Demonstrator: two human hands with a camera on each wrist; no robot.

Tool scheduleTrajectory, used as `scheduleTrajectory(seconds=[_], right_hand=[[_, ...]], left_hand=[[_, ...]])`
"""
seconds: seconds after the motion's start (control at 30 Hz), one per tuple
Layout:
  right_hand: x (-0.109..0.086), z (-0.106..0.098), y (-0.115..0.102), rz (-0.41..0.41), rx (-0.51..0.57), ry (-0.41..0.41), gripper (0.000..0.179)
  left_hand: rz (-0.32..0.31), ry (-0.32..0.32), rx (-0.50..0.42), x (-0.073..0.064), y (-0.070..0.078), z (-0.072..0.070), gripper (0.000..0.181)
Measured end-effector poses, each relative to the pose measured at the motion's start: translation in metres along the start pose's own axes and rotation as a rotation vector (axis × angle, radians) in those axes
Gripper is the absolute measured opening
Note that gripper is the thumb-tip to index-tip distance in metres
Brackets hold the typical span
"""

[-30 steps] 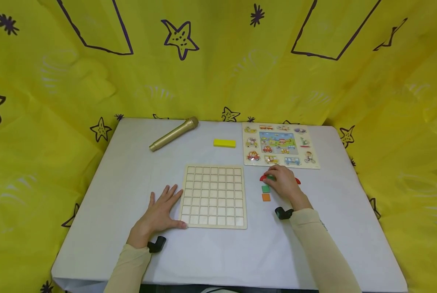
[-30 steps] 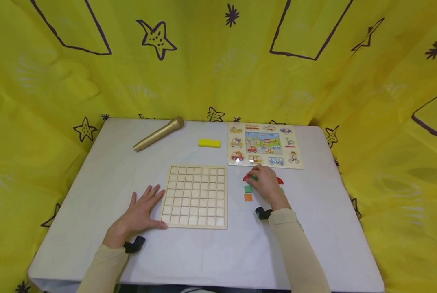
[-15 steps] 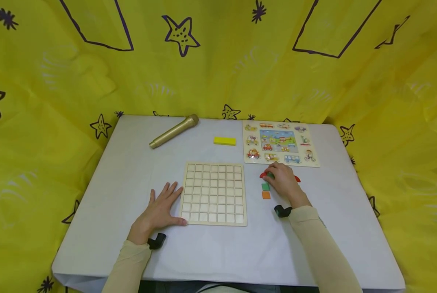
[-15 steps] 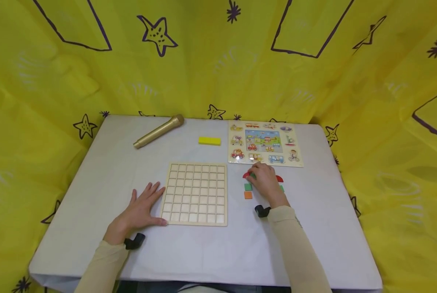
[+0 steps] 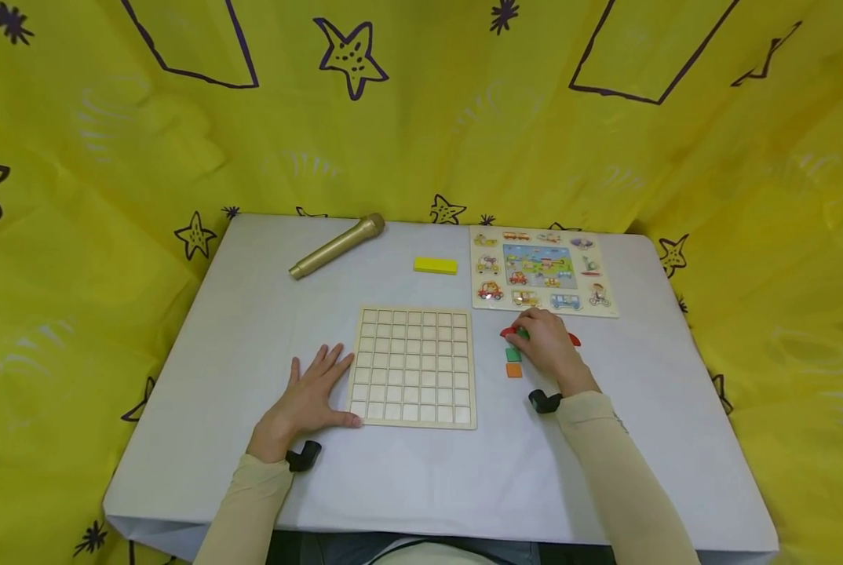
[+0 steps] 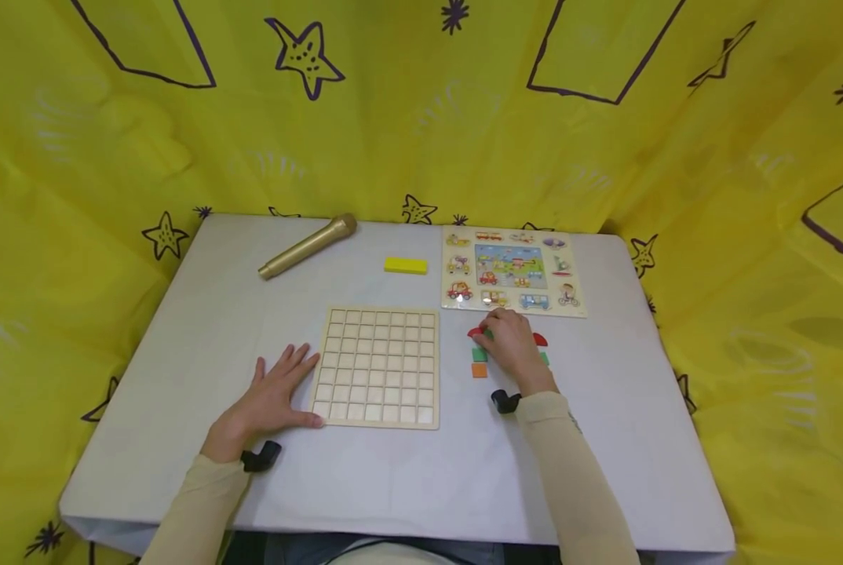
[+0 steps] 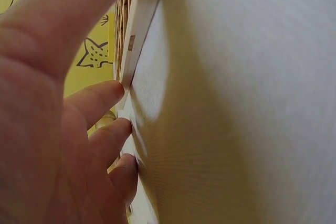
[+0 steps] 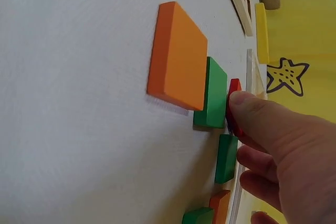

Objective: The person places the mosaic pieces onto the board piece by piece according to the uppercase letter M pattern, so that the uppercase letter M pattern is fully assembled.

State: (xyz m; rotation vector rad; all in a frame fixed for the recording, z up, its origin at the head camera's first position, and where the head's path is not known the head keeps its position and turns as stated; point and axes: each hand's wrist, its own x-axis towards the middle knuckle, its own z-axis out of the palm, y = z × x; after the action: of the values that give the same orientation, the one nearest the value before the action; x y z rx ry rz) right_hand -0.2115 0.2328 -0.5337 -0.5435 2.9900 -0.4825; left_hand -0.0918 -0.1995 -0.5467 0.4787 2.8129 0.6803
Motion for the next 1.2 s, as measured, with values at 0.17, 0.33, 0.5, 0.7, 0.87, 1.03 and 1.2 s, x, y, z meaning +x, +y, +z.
scheduleTrajectory(seconds=[0.17, 0.33, 0.5, 0.7, 0.87, 1.03, 1.2], right_hand=[[0.001, 0.0, 0.0, -0.004, 0.015, 0.01, 0.029], [0.001, -0.002, -0.003, -0.017, 0.019, 0.016, 0.029], [0.001, -0.004, -0.008, -0.034, 0.033, 0.026, 0.03], [0.003, -0.008, -0.014, -0.121, 0.024, 0.082, 0.031], [0.005, -0.012, -0.024, -0.179, 0.023, 0.121, 0.03], [0.007, -0.016, -0.036, -0.176, 0.032, 0.107, 0.028], [0.009, -0.021, -0.048, -0.219, 0.029, 0.115, 0.026]], left_hand=[[-0.014, -0.012, 0.004, 0.0, 0.001, -0.001, 0.119], [-0.017, -0.013, -0.003, -0.001, 0.002, -0.002, 0.119], [-0.008, -0.006, -0.007, -0.001, 0.002, -0.002, 0.119], [-0.007, -0.007, -0.01, -0.001, 0.002, -0.002, 0.118], [-0.005, -0.003, -0.012, -0.001, 0.001, 0.0, 0.118], [-0.001, 0.006, -0.01, -0.001, 0.001, 0.0, 0.118], [0.003, 0.006, -0.01, -0.001, 0.0, 0.0, 0.118]])
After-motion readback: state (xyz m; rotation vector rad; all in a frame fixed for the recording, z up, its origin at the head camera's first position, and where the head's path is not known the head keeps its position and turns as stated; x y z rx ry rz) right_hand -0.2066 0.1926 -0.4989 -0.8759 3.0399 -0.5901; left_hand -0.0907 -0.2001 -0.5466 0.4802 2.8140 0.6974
